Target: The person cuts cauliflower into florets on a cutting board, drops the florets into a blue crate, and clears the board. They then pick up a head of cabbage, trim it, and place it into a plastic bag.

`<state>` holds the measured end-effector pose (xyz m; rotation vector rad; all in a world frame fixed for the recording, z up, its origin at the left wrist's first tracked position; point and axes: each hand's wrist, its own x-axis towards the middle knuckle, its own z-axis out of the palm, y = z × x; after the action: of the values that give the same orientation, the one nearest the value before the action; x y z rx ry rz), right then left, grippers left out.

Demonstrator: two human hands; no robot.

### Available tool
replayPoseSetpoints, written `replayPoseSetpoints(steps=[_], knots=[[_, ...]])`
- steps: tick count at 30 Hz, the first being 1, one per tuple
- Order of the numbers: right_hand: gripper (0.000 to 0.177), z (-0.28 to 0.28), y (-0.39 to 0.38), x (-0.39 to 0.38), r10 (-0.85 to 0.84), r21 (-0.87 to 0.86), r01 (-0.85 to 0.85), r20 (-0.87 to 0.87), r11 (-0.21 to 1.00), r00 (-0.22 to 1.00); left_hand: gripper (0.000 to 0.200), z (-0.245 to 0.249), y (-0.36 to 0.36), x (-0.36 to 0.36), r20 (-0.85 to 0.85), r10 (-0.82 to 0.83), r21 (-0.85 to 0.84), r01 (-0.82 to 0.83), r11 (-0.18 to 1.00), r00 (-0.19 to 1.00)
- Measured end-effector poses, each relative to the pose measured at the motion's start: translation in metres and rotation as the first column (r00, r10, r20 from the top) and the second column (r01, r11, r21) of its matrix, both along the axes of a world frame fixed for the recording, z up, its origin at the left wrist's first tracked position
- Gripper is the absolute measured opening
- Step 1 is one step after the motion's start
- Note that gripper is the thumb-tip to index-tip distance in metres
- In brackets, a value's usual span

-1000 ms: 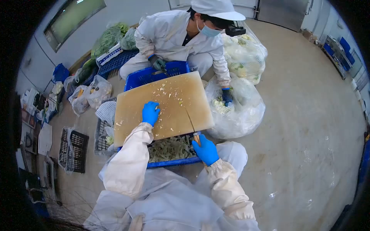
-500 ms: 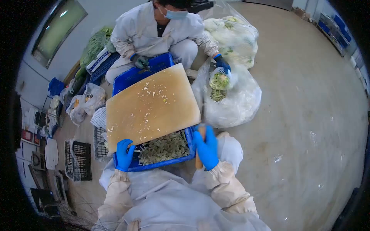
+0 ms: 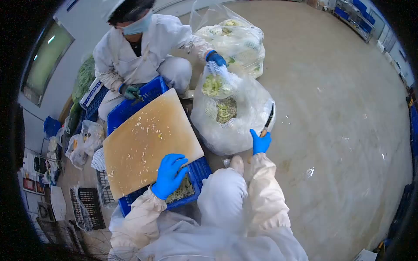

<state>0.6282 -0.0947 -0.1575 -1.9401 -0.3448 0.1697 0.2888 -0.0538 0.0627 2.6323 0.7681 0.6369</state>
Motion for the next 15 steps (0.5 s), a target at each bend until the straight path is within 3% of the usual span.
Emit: replayPoseSetpoints(steps=[1, 3, 4, 7, 9, 10, 11, 12, 13, 14, 15], knots=[[0.066, -0.005, 0.014, -0.006, -0.048, -0.157, 0.049, 0.005, 0.986, 0.999, 0.021, -0.001, 0.008, 0.017, -0.006, -0.005, 0.003, 0.005, 1.000, 1.000], [0.071, -0.010, 0.036, -0.021, -0.065, -0.214, 0.104, 0.185, 0.971, 0.981, 0.025, -0.004, 0.026, 0.051, -0.064, -0.122, 0.017, 0.123, 0.992, 0.990], [0.071, -0.010, 0.045, -0.026, -0.068, -0.212, 0.106, 0.177, 0.972, 0.982, 0.025, -0.010, 0.039, 0.068, -0.072, -0.125, 0.019, 0.127, 0.992, 0.990], [0.059, -0.022, 0.055, -0.027, -0.012, -0.312, 0.052, 0.129, 0.949, 0.992, 0.022, -0.044, 0.084, 0.121, -0.337, -0.138, 0.066, 0.170, 0.983, 0.931], [0.041, -0.052, 0.049, -0.018, -0.031, -0.335, -0.024, -0.157, 0.942, 0.987, 0.020, -0.070, 0.117, 0.158, -0.555, -0.124, 0.065, 0.191, 0.979, 0.823], [0.030, -0.070, 0.039, -0.014, -0.071, -0.300, 0.063, -0.017, 0.952, 0.997, 0.019, -0.084, 0.132, 0.176, -0.645, -0.124, 0.067, 0.217, 0.974, 0.754], [0.022, -0.062, 0.023, -0.014, -0.142, -0.096, 0.138, -0.033, 0.986, 0.989, 0.018, -0.101, 0.145, 0.192, -0.722, -0.131, 0.044, 0.233, 0.971, 0.679], [0.019, -0.075, 0.009, -0.011, -0.196, 0.065, 0.203, -0.099, 0.977, 0.976, 0.017, -0.120, 0.155, 0.207, -0.790, -0.139, 0.018, 0.248, 0.969, 0.598], [0.016, -0.081, -0.006, -0.009, -0.239, 0.222, 0.274, -0.169, 0.936, 0.956, 0.017, -0.134, 0.159, 0.220, -0.787, -0.153, 0.006, 0.256, 0.967, 0.597], [0.016, -0.086, -0.023, -0.009, -0.250, 0.211, 0.281, -0.164, 0.936, 0.954, 0.017, -0.149, 0.160, 0.233, -0.826, -0.158, -0.036, 0.229, 0.973, 0.541], [0.014, -0.066, -0.041, -0.011, -0.231, 0.256, 0.311, -0.298, 0.915, 0.926, 0.017, -0.166, 0.160, 0.245, -0.860, -0.166, -0.076, 0.200, 0.977, 0.482]])
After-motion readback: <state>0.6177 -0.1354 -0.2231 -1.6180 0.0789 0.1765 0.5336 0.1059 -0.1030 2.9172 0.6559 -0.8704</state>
